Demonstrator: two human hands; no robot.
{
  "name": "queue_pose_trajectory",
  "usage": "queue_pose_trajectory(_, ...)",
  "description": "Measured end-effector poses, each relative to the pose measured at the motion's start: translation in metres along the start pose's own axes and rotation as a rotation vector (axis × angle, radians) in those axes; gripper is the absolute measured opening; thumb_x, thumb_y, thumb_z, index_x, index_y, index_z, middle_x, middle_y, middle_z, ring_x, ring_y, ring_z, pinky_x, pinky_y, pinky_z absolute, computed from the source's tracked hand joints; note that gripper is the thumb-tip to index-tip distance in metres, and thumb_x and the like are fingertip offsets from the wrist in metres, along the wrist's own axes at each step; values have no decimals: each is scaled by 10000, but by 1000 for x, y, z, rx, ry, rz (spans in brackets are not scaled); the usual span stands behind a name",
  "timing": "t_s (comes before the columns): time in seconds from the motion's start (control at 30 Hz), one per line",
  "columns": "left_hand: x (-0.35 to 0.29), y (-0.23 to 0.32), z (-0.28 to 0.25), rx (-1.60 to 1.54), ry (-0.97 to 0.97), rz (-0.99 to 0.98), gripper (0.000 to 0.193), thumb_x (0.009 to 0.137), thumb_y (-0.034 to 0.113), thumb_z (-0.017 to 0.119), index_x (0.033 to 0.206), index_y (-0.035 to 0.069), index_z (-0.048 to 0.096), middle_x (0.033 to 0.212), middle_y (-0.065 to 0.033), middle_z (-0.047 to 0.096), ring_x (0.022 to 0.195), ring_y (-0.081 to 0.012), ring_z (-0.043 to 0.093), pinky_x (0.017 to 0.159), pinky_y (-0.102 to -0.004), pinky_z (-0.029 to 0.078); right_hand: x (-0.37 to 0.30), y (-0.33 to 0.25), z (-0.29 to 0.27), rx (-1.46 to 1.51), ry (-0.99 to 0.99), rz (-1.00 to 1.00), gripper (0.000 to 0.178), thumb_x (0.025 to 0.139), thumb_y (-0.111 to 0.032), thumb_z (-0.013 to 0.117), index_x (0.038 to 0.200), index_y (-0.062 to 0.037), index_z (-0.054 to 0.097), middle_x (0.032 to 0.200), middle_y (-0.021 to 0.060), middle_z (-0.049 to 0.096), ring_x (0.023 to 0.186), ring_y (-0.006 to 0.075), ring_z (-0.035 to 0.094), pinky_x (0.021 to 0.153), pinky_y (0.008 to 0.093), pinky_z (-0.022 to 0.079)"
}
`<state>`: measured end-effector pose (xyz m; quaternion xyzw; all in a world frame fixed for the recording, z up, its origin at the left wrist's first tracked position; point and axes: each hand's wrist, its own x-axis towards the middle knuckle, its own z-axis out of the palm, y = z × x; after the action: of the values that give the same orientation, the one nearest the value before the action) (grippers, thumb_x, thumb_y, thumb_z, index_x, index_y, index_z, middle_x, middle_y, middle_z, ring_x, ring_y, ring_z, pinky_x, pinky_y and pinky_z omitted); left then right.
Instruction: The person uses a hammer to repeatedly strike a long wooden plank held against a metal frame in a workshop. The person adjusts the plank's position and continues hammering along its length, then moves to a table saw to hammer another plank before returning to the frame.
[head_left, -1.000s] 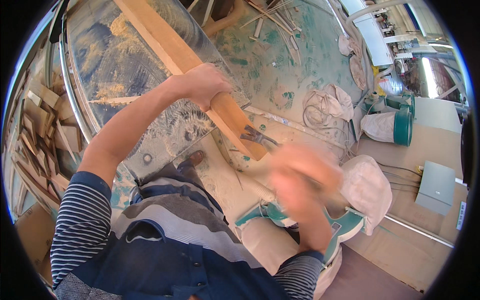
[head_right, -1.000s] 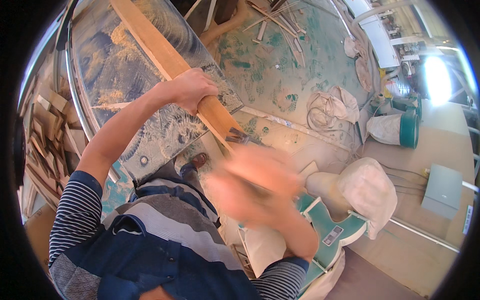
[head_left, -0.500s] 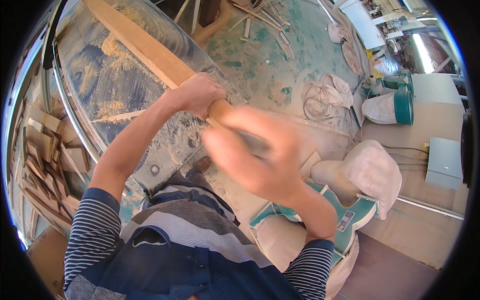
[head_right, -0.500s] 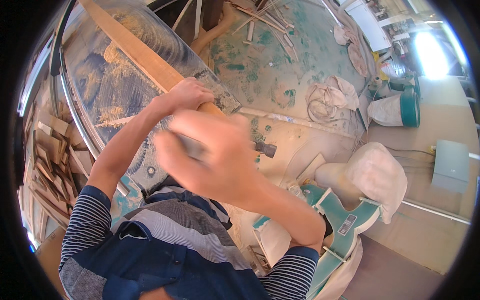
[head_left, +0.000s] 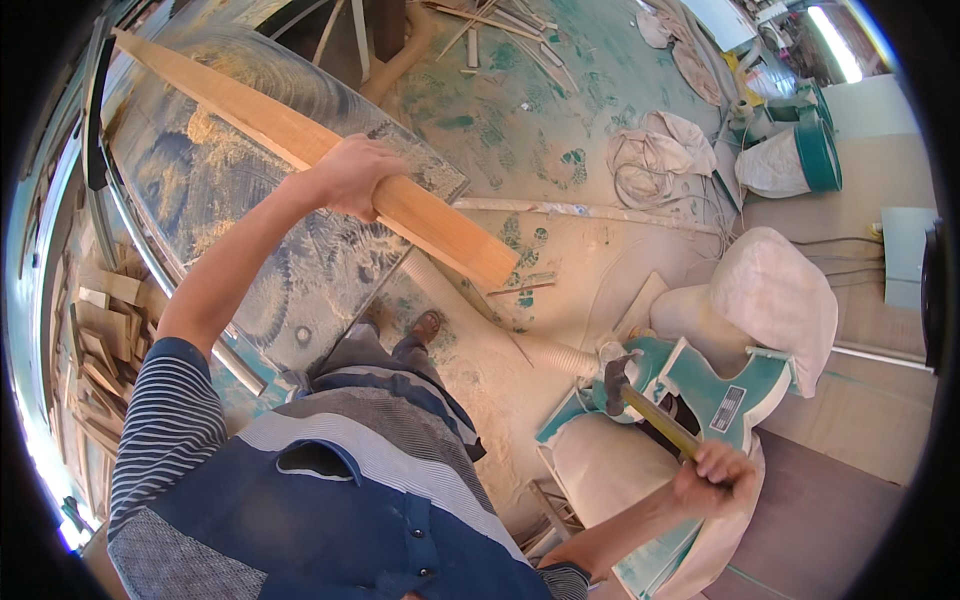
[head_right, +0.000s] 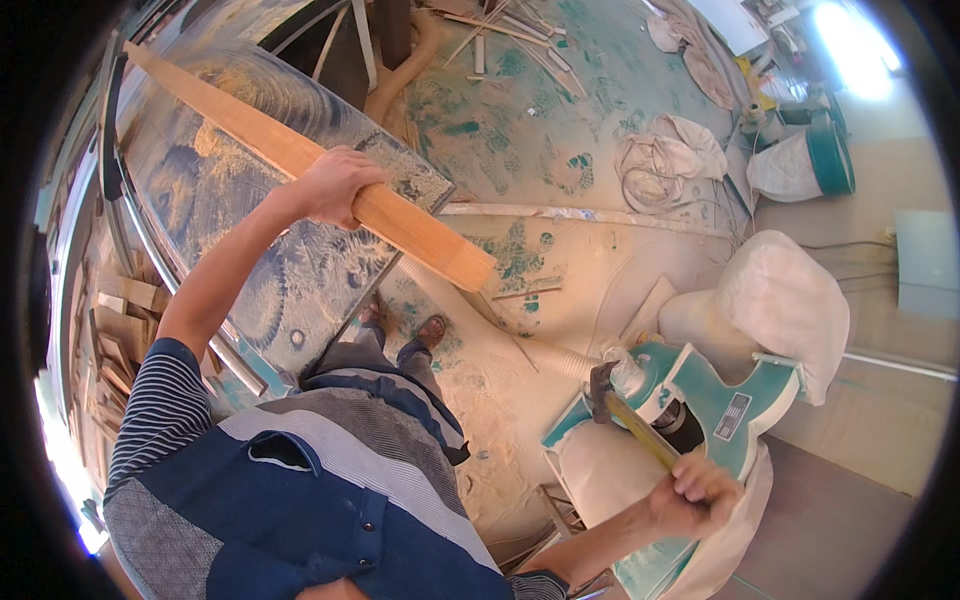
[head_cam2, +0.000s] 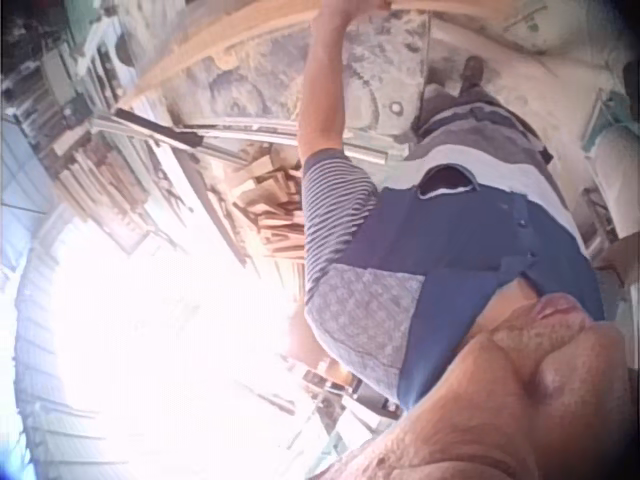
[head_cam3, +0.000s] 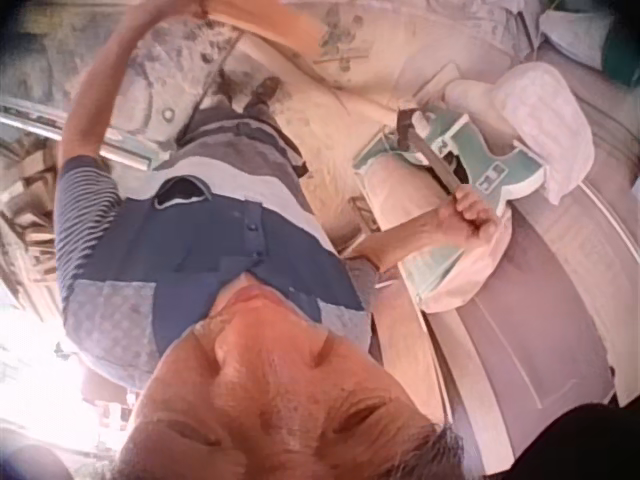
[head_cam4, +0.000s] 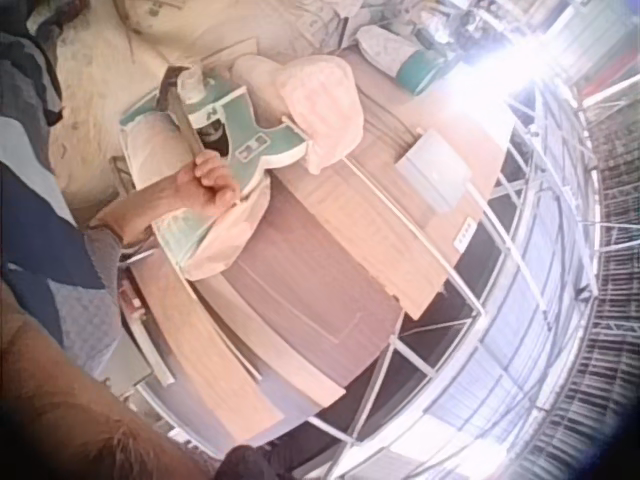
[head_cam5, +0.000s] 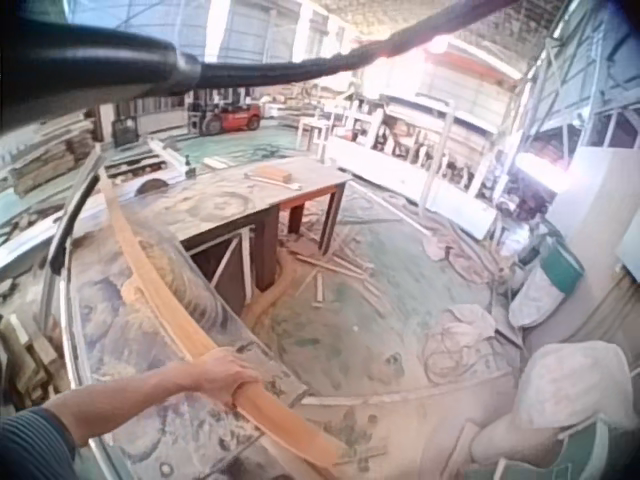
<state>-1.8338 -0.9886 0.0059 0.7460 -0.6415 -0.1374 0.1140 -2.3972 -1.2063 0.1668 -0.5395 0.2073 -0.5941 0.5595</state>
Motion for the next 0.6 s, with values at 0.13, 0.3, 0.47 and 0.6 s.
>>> queue_pose_trajectory(0.13, -5, 1, 1, 34, 10, -26, 641, 496, 203, 858, 1103, 115, 668, 978, -98, 672, 1033, -334, 638, 944, -436, 457, -10, 15, 13, -115, 77, 41, 362, 1067, -250, 465, 726, -134, 427, 580, 0, 359, 483, 122, 358, 518, 301, 375)
queue_pose_trajectory(0.3, -3, -1, 3, 45, -11, -29, 630, 509, 211, 856, 1101, 113, 662, 997, -94, 661, 1041, -333, 632, 955, -439, 449, -16, 34, 33, 47, 105, 202, 386, 1076, -263, 458, 720, -118, 430, 567, 18, 397, 457, 141, 364, 475, 304, 366)
queue_pose_trajectory(0.47, -4, 1, 0, 102, -39, -38, 592, 542, 279, 875, 1069, 117, 658, 1061, -90, 677, 1096, -320, 637, 964, -441, 441, -36, 65, 55, 97, 51, 269, 345, 1065, -257, 454, 758, -101, 476, 569, 23, 424, 467, 152, 393, 494, 320, 412)
queue_pose_trajectory(0.6, -7, 2, -4, 108, 27, 65, 689, 625, 405, 868, 1196, 99, 635, 1178, -106, 656, 1133, -345, 616, 1009, -457, 433, -55, 82, 70, 121, 40, 305, 318, 1052, -273, 487, 786, -99, 483, 577, 26, 432, 489, 152, 415, 522, 338, 440)
